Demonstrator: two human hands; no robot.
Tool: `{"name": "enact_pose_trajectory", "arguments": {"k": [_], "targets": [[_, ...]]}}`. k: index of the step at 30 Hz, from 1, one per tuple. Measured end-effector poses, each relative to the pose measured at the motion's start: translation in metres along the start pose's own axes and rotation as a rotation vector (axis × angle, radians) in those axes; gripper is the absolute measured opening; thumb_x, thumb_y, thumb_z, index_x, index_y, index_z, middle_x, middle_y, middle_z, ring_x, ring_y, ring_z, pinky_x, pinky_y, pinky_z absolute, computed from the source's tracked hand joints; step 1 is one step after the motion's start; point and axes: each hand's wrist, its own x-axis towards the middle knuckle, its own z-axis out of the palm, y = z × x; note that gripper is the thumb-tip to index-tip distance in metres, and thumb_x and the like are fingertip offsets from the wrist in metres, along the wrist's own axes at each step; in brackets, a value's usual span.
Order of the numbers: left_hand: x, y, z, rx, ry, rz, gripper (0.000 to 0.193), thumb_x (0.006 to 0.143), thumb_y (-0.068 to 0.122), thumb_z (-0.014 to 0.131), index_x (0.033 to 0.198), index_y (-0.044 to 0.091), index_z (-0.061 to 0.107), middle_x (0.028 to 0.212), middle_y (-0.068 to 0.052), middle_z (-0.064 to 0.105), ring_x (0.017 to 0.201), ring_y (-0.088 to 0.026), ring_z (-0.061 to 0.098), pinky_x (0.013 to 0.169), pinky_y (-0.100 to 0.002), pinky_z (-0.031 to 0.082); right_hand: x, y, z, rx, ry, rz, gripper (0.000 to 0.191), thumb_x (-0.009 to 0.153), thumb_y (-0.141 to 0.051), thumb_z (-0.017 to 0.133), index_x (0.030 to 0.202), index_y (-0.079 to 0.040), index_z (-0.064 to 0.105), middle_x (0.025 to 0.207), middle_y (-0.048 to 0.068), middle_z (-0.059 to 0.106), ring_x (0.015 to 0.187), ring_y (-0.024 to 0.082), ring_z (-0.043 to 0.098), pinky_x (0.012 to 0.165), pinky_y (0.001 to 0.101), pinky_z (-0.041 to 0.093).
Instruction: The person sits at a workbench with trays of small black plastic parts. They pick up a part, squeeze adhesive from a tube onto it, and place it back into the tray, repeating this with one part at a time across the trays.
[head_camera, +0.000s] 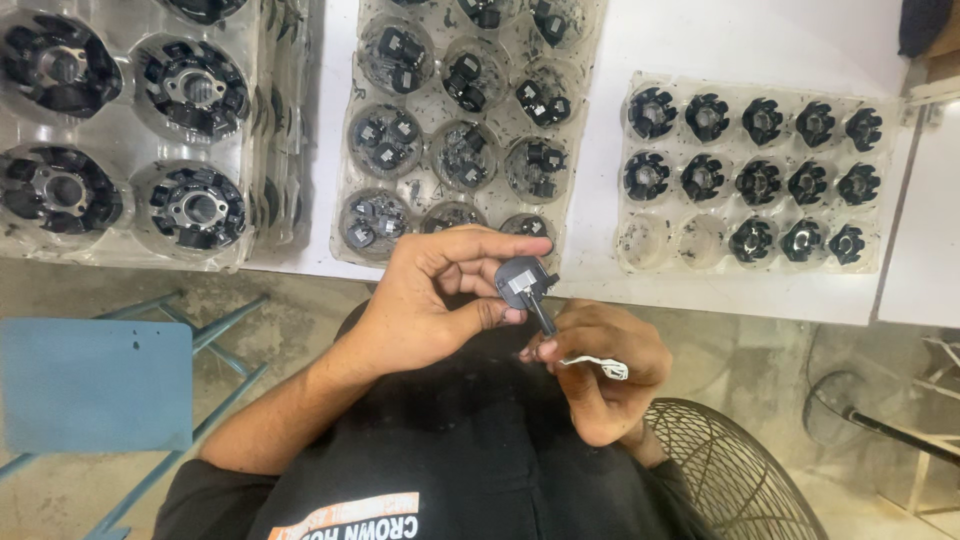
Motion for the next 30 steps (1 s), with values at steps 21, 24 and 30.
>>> {"name": "enact_pose_trajectory", "arguments": {"k": [21, 24, 30], "targets": [[-0.006, -0.014, 0.003, -0.017, 0.014, 0.008, 0.051, 0.091, -0.019, 0.065, 0.140, -0.004, 0.062, 0.110, -0.006, 0.072, 0.099, -0.008, 0.070, 0.092, -0.025, 0.062, -0.010, 0.001, -0.001, -0.021, -0.008, -0.016, 0.028, 0.077, 0.013, 0.053, 0.096, 0.001, 0.069, 0.082, 0.011, 0.073, 0.070, 0.017, 0.072, 0.067, 0.0265, 0.058], [-0.008, -0.018, 0.003, -0.050, 0.011, -0.003, 0.050, 0.092, -0.018, 0.064, 0.140, -0.005, 0.061, 0.111, -0.006, 0.072, 0.099, -0.008, 0.069, 0.091, -0.025, 0.062, -0.011, -0.001, 0.000, -0.032, 0.002, -0.003, 0.029, 0.075, 0.013, 0.053, 0.095, 0.000, 0.069, 0.082, 0.011, 0.073, 0.069, 0.017, 0.071, 0.066, 0.0259, 0.057], [-0.008, -0.033, 0.004, -0.268, -0.012, -0.046, 0.054, 0.093, -0.015, 0.067, 0.146, -0.005, 0.057, 0.113, -0.008, 0.072, 0.103, -0.011, 0.069, 0.093, -0.025, 0.059, -0.014, -0.001, 0.000, -0.013, -0.005, 0.027, 0.026, 0.079, 0.013, 0.053, 0.096, 0.001, 0.069, 0.083, 0.012, 0.072, 0.069, 0.017, 0.069, 0.066, 0.0272, 0.057]]}}
